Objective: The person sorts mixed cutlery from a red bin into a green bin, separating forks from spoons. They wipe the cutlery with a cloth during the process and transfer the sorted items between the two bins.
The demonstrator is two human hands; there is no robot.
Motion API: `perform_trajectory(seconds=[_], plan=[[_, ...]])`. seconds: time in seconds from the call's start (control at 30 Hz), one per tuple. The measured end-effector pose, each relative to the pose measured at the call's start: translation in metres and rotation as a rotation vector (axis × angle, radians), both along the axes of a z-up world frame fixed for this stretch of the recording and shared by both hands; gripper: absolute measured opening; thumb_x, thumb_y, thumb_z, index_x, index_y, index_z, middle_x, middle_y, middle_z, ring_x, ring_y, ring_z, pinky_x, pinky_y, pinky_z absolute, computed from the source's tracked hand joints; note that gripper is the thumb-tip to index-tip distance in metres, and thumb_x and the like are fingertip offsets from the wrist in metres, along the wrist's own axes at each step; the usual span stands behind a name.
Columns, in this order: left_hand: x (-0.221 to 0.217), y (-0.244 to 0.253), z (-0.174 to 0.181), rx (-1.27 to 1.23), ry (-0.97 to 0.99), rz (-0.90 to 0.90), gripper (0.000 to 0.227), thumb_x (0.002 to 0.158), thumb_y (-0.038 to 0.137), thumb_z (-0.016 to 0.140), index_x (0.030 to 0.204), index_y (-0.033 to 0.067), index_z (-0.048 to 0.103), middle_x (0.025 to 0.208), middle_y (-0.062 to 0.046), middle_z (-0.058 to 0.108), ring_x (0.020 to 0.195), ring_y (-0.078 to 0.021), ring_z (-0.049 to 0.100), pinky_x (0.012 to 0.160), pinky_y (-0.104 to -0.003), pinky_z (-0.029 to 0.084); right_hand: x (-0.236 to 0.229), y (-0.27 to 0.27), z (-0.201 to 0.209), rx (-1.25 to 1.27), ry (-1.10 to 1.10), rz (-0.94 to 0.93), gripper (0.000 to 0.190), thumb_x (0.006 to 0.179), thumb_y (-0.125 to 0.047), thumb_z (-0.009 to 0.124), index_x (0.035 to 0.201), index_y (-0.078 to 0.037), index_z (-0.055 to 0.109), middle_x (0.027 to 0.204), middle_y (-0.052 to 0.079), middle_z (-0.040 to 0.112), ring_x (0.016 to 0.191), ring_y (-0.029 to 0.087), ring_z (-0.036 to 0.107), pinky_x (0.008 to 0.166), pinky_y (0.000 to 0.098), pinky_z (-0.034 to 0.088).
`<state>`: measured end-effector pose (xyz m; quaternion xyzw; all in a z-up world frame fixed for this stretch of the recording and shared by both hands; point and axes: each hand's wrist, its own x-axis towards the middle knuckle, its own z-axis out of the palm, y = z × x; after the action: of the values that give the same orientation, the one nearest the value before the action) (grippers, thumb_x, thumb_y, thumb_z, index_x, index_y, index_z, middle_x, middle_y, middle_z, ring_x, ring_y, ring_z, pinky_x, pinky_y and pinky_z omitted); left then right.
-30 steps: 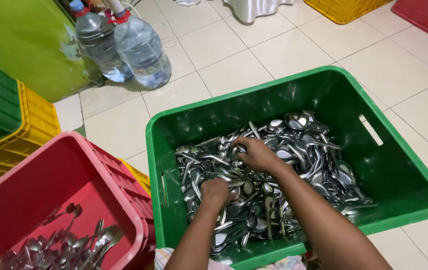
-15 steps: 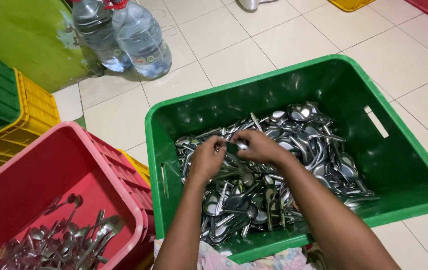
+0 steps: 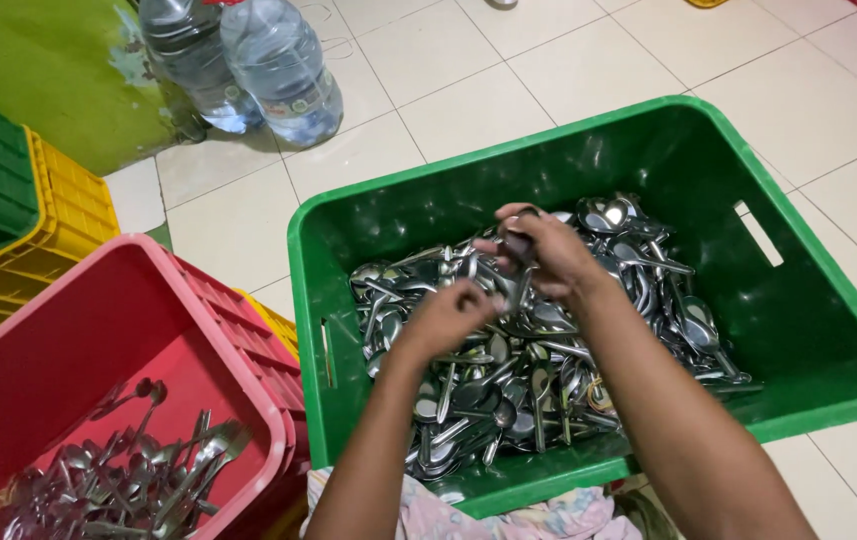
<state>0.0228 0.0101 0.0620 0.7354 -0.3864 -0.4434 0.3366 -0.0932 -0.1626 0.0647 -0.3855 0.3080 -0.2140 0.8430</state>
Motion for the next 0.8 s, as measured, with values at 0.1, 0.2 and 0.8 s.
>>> perform_trajectory(seconds=[0.1, 0.2, 0.8], plan=[[-0.012, 0.005, -0.054, 0.258, -0.319, -0.338, 0.039, 0.084, 0.054, 0.063, 0.103, 0.0228, 0.076, 0.106, -0.012, 0.077, 0.111, -0.0389, 0.069, 0.097, -0.048, 0.054, -0.007, -0.01, 0.0, 0.08, -0.007, -0.11, 0.022, 0.093, -0.005, 0.058, 0.114, -0.01, 0.061, 0.098, 0.011, 0.07, 0.09, 0.025, 0.077, 0.056, 0.0243, 0.063], [-0.026, 0.0, -0.102, 0.39, -0.516, -0.538, 0.045, 0.075, 0.058, 0.074, 0.104, 0.0237, 0.076, 0.109, -0.009, 0.077, 0.112, -0.0353, 0.071, 0.096, -0.049, 0.057, -0.004, -0.012, -0.005, 0.094, 0.017, -0.199, 0.036, 0.088, -0.002, 0.06, 0.123, -0.011, 0.057, 0.099, 0.009, 0.069, 0.08, 0.016, 0.069, 0.051, 0.0188, 0.053], [0.027, -0.013, -0.02, -0.312, -0.338, 0.414, 0.014, 0.088, 0.017, 0.068, 0.097, 0.0085, 0.075, 0.089, -0.017, 0.075, 0.09, -0.0347, 0.071, 0.081, -0.047, 0.057, 0.005, 0.024, -0.001, -0.252, 0.207, -0.09, 0.039, 0.087, -0.011, 0.073, 0.124, -0.006, 0.062, 0.08, 0.002, 0.056, 0.051, 0.005, 0.043, 0.042, 0.0205, 0.039]])
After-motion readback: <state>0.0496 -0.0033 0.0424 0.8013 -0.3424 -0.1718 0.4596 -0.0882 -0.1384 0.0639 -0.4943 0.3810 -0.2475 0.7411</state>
